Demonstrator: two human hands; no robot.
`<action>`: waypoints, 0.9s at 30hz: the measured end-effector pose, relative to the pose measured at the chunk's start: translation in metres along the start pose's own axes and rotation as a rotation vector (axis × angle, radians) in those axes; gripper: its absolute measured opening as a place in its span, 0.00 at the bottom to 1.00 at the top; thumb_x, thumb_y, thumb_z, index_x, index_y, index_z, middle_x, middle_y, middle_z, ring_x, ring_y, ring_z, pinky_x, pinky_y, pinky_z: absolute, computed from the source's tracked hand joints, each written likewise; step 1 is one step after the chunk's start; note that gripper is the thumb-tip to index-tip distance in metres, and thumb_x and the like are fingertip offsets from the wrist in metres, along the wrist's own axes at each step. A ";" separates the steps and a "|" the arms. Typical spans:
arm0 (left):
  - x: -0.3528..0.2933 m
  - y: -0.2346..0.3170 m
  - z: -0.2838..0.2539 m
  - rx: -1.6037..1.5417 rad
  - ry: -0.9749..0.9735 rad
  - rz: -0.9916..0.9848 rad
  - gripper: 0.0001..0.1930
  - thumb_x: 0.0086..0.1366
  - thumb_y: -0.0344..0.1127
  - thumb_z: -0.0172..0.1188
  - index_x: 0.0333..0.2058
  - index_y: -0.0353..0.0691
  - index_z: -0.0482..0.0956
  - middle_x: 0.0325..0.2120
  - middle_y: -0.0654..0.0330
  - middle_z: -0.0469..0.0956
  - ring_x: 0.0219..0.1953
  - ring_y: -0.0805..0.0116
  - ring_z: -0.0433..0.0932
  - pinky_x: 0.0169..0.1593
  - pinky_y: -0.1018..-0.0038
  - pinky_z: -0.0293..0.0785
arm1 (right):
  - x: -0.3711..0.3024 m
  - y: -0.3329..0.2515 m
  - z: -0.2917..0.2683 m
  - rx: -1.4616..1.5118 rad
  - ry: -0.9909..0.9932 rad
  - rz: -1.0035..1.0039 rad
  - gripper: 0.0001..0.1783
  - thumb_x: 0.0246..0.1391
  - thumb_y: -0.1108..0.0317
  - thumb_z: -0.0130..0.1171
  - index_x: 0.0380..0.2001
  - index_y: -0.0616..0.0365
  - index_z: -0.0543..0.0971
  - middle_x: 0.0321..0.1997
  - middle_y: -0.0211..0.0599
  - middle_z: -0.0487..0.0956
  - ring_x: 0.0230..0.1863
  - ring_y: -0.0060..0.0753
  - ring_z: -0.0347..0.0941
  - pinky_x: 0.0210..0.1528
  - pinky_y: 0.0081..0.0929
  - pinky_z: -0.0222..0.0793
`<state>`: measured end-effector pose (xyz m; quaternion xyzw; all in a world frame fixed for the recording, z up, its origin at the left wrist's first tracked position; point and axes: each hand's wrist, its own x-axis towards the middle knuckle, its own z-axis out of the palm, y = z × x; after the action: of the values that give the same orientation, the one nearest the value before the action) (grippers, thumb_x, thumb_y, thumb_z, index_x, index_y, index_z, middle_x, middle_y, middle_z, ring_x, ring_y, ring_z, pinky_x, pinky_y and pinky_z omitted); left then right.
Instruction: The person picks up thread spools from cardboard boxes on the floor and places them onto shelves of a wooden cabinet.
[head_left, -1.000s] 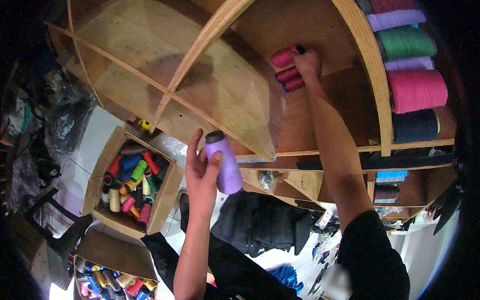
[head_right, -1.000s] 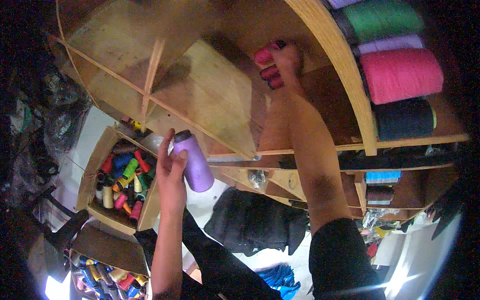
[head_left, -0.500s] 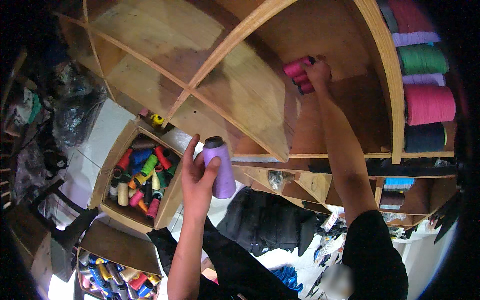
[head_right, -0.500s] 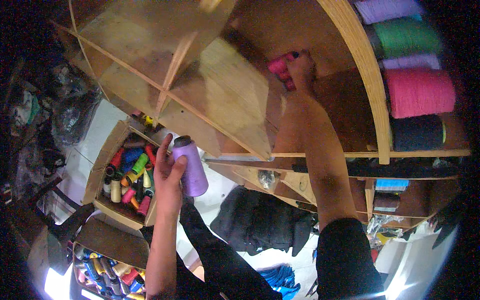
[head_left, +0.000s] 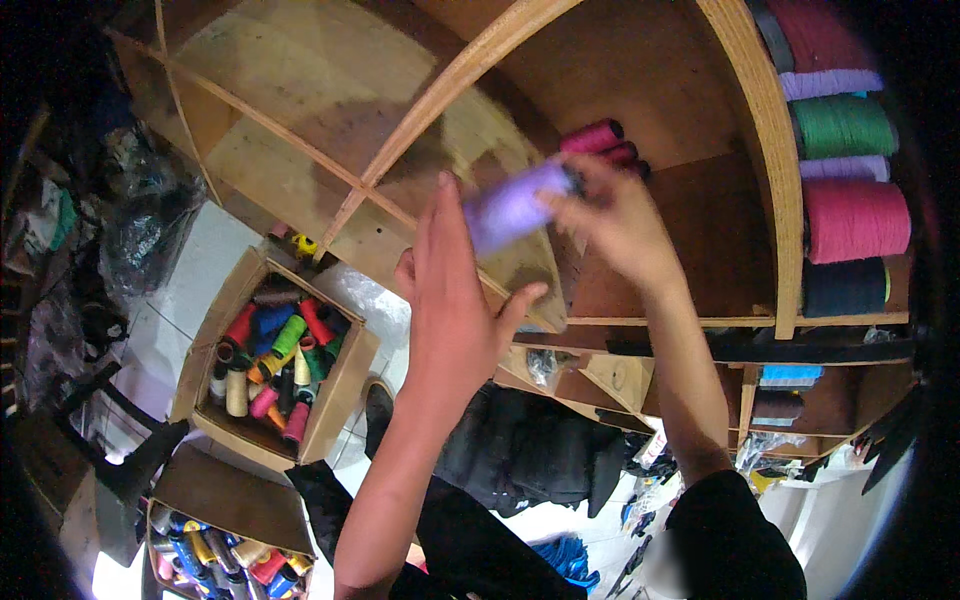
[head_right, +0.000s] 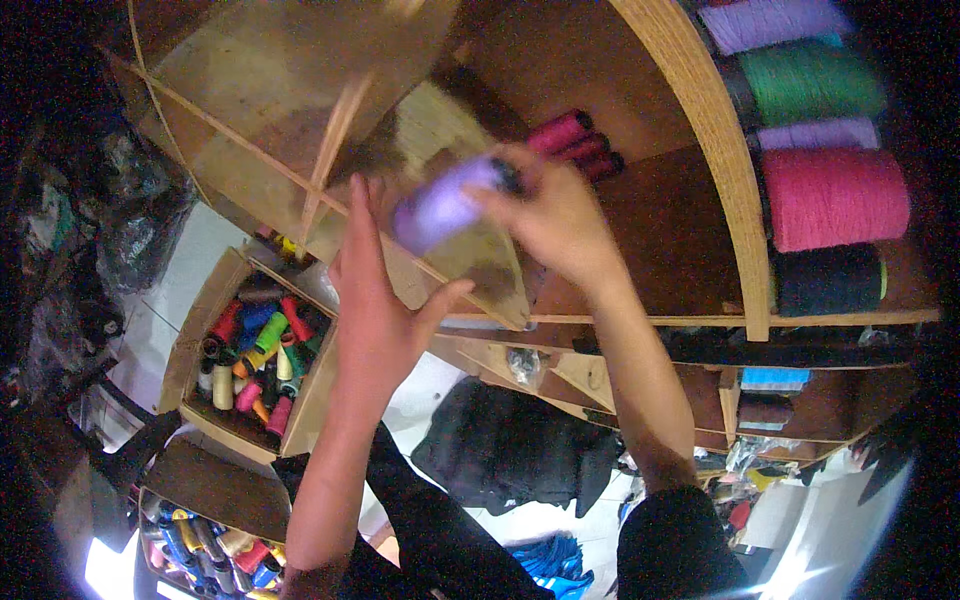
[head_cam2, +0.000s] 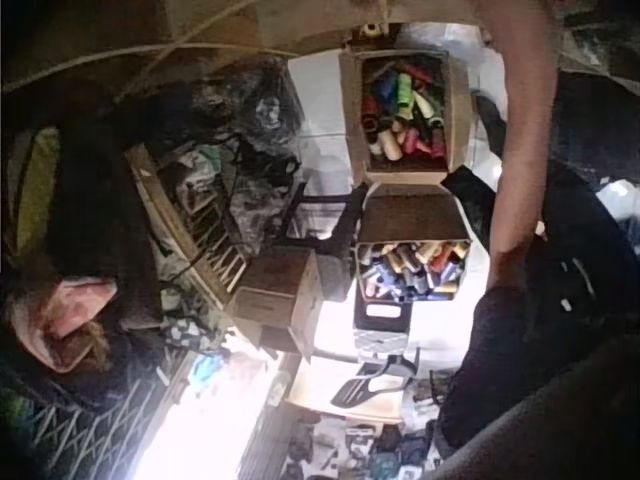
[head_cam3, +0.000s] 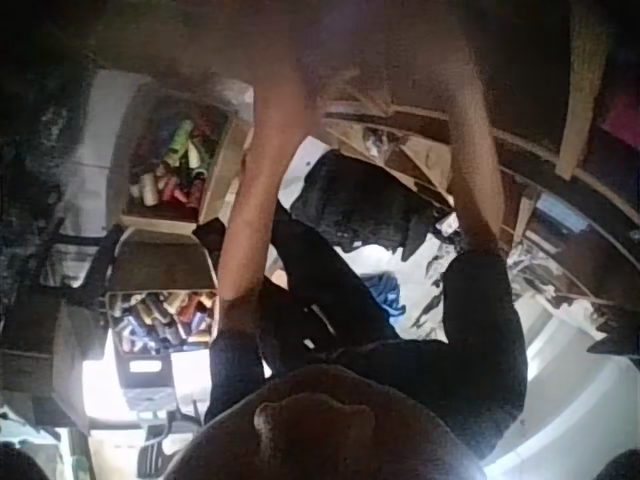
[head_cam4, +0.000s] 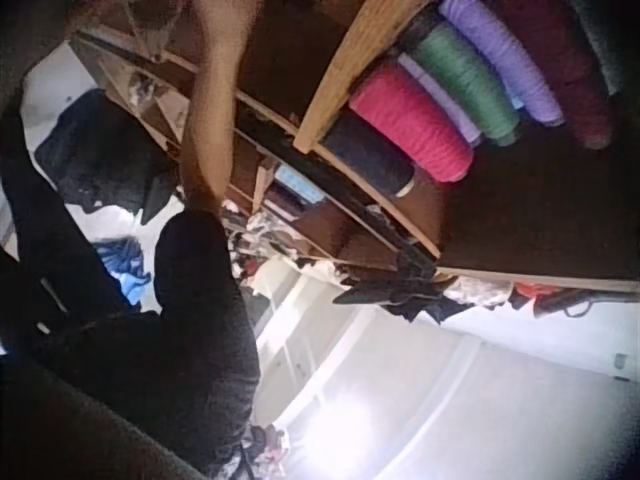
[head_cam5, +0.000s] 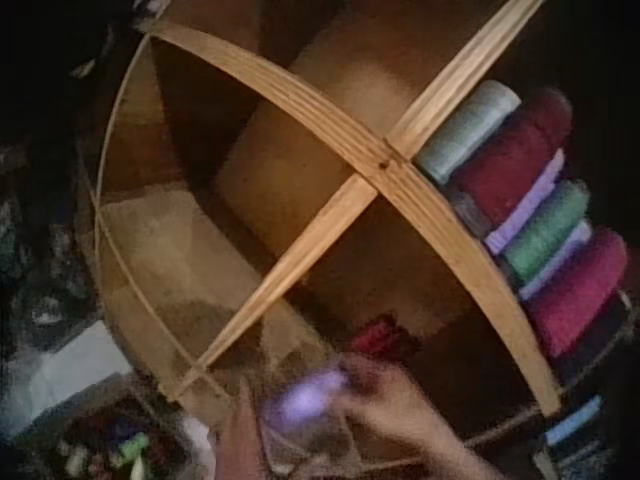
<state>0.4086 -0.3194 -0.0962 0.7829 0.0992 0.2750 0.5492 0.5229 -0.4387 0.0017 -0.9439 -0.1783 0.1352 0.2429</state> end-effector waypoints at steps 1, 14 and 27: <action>-0.001 -0.006 0.002 -0.034 0.047 0.009 0.46 0.48 0.28 0.67 0.63 0.36 0.49 0.57 0.47 0.65 0.55 0.53 0.69 0.53 0.64 0.65 | 0.017 0.019 -0.006 -0.098 0.223 -0.012 0.25 0.46 0.52 0.63 0.41 0.61 0.77 0.36 0.41 0.81 0.40 0.36 0.78 0.44 0.30 0.71; -0.167 -0.111 -0.035 -0.072 0.097 -0.536 0.24 0.53 0.20 0.57 0.51 0.37 0.68 0.37 0.52 0.72 0.41 0.57 0.73 0.44 0.68 0.69 | 0.202 0.179 -0.070 -0.749 0.259 0.000 0.36 0.46 0.42 0.59 0.50 0.61 0.72 0.48 0.56 0.75 0.50 0.56 0.71 0.51 0.39 0.66; -0.227 -0.307 -0.110 0.647 -0.242 -0.632 0.24 0.48 0.27 0.56 0.47 0.35 0.66 0.45 0.42 0.67 0.45 0.42 0.70 0.46 0.56 0.70 | 0.042 0.036 0.066 -0.144 0.589 -0.313 0.11 0.57 0.64 0.55 0.38 0.60 0.77 0.36 0.36 0.79 0.38 0.24 0.74 0.41 0.23 0.69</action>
<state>0.2064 -0.2191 -0.4235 0.8717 0.3486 -0.0442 0.3415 0.5476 -0.4247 -0.0795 -0.9184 -0.2523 -0.1950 0.2343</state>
